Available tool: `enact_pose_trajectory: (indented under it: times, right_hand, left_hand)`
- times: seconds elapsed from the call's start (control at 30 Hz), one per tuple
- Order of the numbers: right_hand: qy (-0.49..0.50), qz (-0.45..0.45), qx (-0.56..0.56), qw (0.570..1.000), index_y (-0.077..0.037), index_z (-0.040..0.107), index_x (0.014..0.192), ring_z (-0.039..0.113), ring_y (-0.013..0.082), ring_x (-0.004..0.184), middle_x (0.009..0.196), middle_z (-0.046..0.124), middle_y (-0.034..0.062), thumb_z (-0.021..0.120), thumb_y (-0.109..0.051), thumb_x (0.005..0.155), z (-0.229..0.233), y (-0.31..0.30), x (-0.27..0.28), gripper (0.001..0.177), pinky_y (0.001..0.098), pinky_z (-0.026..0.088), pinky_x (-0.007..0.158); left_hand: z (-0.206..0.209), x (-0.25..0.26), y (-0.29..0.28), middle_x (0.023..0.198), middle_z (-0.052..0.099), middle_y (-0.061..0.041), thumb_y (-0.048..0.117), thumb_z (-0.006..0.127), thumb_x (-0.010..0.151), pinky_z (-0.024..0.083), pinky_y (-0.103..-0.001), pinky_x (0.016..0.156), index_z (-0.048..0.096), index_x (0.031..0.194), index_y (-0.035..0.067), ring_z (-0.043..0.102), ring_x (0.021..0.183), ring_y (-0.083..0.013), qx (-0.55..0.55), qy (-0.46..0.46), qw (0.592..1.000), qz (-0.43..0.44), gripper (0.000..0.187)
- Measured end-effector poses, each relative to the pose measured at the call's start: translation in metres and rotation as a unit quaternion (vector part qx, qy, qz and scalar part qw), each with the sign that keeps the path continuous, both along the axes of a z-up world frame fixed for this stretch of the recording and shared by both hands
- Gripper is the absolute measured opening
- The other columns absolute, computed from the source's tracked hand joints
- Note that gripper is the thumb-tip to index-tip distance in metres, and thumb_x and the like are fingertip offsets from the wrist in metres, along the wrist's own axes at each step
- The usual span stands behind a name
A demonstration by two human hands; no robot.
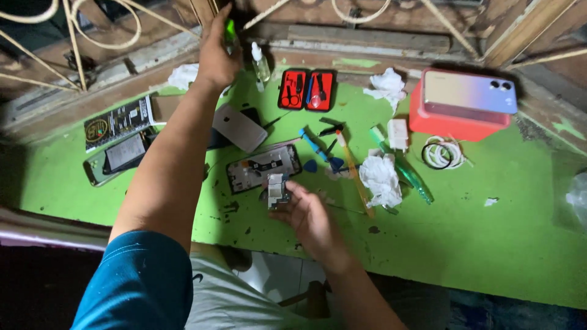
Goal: The person cleans a small electronic component using a spray bottle and a cotton swab. They then use a small screwdriver to manipulate parts of the component on a green workbench.
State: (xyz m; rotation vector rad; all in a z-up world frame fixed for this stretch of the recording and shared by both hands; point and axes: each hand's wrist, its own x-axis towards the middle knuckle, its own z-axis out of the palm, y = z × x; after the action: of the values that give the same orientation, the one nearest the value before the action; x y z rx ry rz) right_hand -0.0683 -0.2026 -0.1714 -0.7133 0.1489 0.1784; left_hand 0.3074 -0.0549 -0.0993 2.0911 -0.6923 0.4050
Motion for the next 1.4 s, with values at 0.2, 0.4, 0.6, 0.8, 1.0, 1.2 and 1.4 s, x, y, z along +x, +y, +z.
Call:
enact_pose_trajectory:
  times: [0.2,0.4,0.6,0.8,1.0,1.2,1.4]
  right_hand:
    - [-0.023,-0.025,0.004,0.999,0.003,0.029,0.158,0.064,0.0296,0.100,0.119,0.060,0.0198,0.030,-0.034,0.105,-0.003,0.003,-0.001,0.064,0.0550,0.055,0.096]
    - [0.014,-0.055,0.005,0.998,0.005,0.034,0.155,0.064,0.0279,0.091,0.099,0.057,0.0129,0.041,-0.029,0.102,0.004,0.002,0.003,0.063,0.0558,0.059,0.089]
    - [0.024,0.025,-0.338,0.940,-0.022,0.033,0.159,0.075,0.0217,0.105,0.164,0.032,0.0262,0.050,-0.026,0.098,0.103,0.005,-0.014,0.064,0.0388,0.058,0.103]
    - [-0.016,0.037,-0.305,0.952,-0.014,0.018,0.165,0.066,0.0207,0.117,0.142,0.067,0.0097,0.071,-0.014,0.086,0.102,0.006,-0.015,0.095,0.0343,0.052,0.098]
    - [-0.022,0.039,-0.346,0.937,-0.016,0.021,0.165,0.061,0.0089,0.076,0.126,0.076,0.0125,0.069,0.003,0.086,0.095,0.008,-0.011,0.094,0.0223,0.048,0.067]
    - [-0.103,-0.035,-0.320,0.941,0.000,0.041,0.155,0.067,0.0294,0.093,0.115,0.071,0.0311,0.076,0.006,0.082,0.066,0.008,-0.010,0.082,0.0327,0.054,0.081]
    - [-0.235,-0.139,-0.501,0.821,-0.008,0.060,0.144,0.053,0.0400,0.135,0.141,0.058,0.0244,0.092,-0.014,0.075,0.074,0.014,-0.019,0.077,0.0474,0.041,0.113]
  left_hand:
    - [0.020,-0.024,-0.015,0.163,0.024,-0.029,-0.009,0.066,0.092,0.011,-0.058,0.126,0.024,0.159,0.018,0.014,0.151,-0.0512,0.002,0.088,0.995,0.051,0.084]
    - [0.003,-0.015,-0.014,0.157,0.039,-0.029,-0.009,0.067,0.090,0.039,-0.054,0.118,0.019,0.159,0.022,0.042,0.141,-0.0520,-0.005,0.058,0.998,0.014,0.089]
    - [0.002,-0.019,-0.013,0.154,0.043,-0.031,-0.008,0.065,0.089,0.039,-0.053,0.118,0.015,0.159,0.022,0.042,0.140,-0.0511,0.002,0.045,0.999,0.016,0.090]
    - [0.049,-0.066,-0.016,0.139,0.047,-0.017,-0.025,0.067,0.072,0.051,-0.042,0.118,0.039,0.137,0.006,0.048,0.136,-0.0387,-0.098,0.133,0.986,0.015,0.078]
    - [0.021,-0.091,0.023,0.171,0.022,-0.020,0.012,0.079,0.106,0.011,-0.052,0.136,0.015,0.162,0.010,0.015,0.161,-0.0402,-0.022,-0.080,0.987,0.141,0.086]
    - [0.059,-0.287,0.022,0.159,0.029,-0.038,0.018,0.051,0.113,0.020,-0.072,0.122,0.022,0.159,0.002,0.022,0.149,-0.0581,-0.318,0.122,0.940,-0.016,0.056]
    - [0.029,-0.366,0.008,0.128,0.050,-0.013,0.058,0.028,0.103,0.047,-0.043,0.092,0.042,0.142,0.003,0.051,0.117,-0.0351,-0.632,0.502,0.588,-0.056,0.069]
